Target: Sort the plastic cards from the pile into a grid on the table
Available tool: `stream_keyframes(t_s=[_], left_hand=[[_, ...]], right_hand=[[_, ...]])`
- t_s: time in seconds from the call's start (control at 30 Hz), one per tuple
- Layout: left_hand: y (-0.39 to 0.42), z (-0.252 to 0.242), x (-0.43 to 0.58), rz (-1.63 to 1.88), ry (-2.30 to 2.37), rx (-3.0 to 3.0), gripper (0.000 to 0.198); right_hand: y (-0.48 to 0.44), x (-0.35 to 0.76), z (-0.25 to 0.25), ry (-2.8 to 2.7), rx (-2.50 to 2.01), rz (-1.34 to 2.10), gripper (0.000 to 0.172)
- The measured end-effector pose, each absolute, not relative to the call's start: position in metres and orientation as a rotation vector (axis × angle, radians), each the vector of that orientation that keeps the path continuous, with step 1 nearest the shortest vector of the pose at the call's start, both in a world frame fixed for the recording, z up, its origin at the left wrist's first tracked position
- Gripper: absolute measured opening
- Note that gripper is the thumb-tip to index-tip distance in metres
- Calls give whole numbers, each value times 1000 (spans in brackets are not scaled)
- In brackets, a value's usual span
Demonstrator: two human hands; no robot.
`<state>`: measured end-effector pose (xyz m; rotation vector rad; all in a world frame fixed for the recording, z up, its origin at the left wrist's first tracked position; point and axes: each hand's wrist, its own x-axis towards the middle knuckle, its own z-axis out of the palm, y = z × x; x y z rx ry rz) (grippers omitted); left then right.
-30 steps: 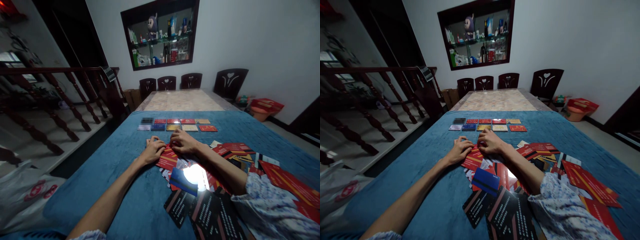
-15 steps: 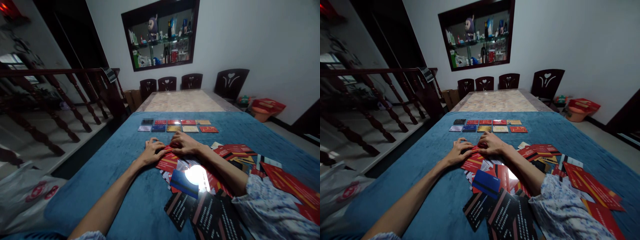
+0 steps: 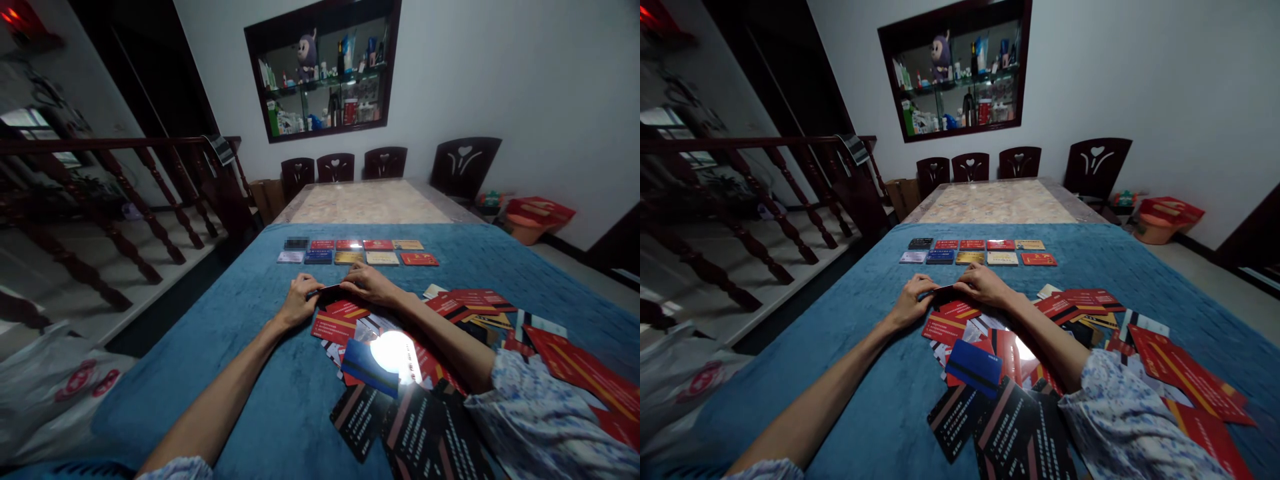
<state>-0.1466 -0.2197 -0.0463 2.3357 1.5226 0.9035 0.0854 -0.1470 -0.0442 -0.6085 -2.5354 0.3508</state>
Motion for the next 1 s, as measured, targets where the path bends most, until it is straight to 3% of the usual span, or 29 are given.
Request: stream_keyframes(t_s=[0.33, 0.7, 1.0], left_hand=[[-212, -56, -149, 1021, 1602, 2283, 24], [-212, -57, -150, 1088, 1618, 2279, 43], [-211, -59, -148, 1023, 1668, 2332, 39]], right_hand=[[-145, 84, -52, -2478, -745, 308, 26], [-149, 82, -54, -2442, -897, 185, 38], [-146, 82, -58, -2472, -887, 102, 46]])
